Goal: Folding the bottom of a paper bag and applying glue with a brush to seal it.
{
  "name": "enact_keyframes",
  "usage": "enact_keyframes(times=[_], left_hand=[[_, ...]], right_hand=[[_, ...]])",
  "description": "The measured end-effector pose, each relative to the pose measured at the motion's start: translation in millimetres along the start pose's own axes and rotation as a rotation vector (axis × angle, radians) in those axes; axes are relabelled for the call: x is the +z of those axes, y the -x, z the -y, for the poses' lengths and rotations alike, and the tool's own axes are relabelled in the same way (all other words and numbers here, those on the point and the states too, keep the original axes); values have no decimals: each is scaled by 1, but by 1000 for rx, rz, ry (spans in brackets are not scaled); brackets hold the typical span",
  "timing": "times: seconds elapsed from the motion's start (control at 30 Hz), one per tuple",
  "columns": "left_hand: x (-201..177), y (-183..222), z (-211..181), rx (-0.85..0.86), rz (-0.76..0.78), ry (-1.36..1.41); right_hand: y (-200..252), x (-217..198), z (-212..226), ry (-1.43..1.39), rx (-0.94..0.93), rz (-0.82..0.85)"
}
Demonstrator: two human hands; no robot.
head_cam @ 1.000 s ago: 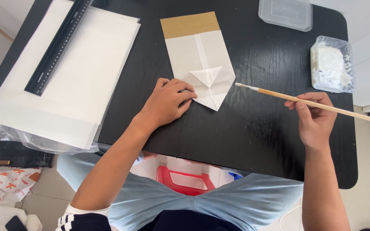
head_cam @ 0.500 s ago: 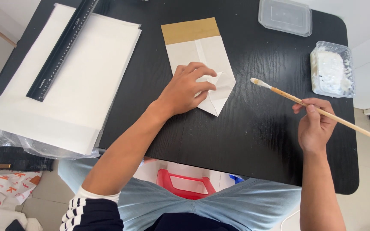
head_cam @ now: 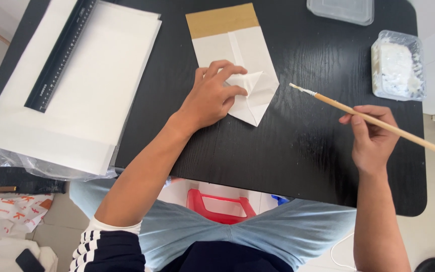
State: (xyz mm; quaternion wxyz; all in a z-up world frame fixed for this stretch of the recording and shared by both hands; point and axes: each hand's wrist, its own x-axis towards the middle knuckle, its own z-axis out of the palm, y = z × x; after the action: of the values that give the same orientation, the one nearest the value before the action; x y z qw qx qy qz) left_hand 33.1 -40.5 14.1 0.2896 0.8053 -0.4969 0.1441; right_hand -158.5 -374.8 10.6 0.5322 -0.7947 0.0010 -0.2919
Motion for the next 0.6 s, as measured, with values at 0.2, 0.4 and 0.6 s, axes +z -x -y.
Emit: enact_keyframes(times=[0.2, 0.4, 0.6], left_hand=[[8, 0, -1, 19, 42, -51], [10, -1, -7, 2, 148, -53], [10, -2, -10, -1, 206, -22]], right_hand=[[-2, 1, 6, 75, -61, 86], [-7, 9, 17, 109, -29, 196], [-13, 16, 19, 96, -69, 251]])
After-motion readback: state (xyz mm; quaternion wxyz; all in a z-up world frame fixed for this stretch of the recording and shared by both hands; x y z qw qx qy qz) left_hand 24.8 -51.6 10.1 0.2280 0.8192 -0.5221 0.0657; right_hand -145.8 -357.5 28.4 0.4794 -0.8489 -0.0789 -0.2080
